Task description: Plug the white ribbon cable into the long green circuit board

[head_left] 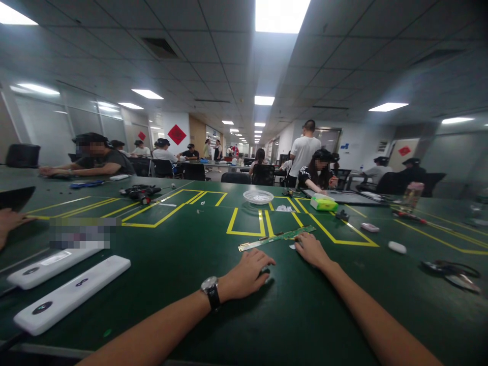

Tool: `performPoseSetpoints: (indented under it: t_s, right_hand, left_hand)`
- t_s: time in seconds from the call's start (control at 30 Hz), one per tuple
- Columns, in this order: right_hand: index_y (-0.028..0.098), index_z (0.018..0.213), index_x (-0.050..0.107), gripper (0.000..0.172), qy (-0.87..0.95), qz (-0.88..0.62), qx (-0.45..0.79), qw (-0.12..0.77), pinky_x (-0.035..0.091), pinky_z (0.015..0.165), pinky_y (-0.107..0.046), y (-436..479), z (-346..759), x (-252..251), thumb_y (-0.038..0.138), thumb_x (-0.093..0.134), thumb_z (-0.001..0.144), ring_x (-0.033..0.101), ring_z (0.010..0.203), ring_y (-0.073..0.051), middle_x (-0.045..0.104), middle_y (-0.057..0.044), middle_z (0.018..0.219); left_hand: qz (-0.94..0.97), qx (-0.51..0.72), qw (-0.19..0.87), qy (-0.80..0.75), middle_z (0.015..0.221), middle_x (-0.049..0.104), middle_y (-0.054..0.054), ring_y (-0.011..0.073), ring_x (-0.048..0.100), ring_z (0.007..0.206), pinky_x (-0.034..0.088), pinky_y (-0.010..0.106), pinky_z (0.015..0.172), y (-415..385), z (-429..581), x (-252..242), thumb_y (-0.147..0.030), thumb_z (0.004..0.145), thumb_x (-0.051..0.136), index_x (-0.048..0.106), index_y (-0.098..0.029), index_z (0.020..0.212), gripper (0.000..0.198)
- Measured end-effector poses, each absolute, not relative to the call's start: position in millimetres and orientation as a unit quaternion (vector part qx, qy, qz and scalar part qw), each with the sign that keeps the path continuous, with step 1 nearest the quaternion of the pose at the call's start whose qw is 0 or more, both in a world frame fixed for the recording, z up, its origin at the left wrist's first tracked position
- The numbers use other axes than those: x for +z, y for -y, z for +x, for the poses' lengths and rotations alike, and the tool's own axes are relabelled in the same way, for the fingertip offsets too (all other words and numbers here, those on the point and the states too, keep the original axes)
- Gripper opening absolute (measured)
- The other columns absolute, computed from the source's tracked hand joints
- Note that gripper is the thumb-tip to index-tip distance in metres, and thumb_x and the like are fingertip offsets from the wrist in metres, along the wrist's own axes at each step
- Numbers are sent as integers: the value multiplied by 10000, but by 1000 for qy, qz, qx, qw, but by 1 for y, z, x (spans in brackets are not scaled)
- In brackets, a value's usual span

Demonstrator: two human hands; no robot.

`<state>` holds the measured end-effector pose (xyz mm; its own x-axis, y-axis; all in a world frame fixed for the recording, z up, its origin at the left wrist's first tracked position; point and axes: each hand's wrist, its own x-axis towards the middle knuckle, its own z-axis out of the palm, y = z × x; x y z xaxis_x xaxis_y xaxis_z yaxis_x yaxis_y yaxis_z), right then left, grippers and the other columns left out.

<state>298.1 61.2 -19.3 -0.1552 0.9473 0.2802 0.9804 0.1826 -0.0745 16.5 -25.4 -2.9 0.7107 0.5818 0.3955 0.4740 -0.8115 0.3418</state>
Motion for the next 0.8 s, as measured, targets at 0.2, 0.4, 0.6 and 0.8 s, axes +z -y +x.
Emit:
performPoseSetpoints:
  t_s: [0.2,0.4,0.6,0.8]
  right_hand:
    - [145,1113,621,348,790,-592,-54,150,363,922,-320,-59,294,-17,297,428,867,509,1067,-233,588,-119,1146]
    - [147,1083,637,336,772,-613,-56,160,379,899,-347,-64,298,-22,293,428,864,510,1070,-257,593,-126,1126]
    - [125,1090,635,342,818,-541,-35,191,367,927,-324,-63,294,-23,286,459,845,529,1050,-232,610,-122,1107]
    - [139,1080,637,328,780,-589,-47,208,377,906,-319,-59,291,-18,285,458,847,530,1039,-233,608,-127,1093]
  left_hand:
    - [924,236,99,-284,1142,548,62,228,437,1100,335,385,948,26,18,-2,-269,901,473,506,-237,1188,291]
    - [926,232,90,-283,1133,549,60,224,440,1088,340,380,938,26,17,-4,-272,902,475,504,-240,1197,298]
    - [909,255,53,-325,1162,553,68,231,444,1107,344,386,926,16,14,-5,-249,896,471,527,-223,1168,280]
    - [886,246,-19,-392,1416,408,65,248,315,1291,310,419,950,-8,-3,-11,-259,926,418,454,-251,1278,354]
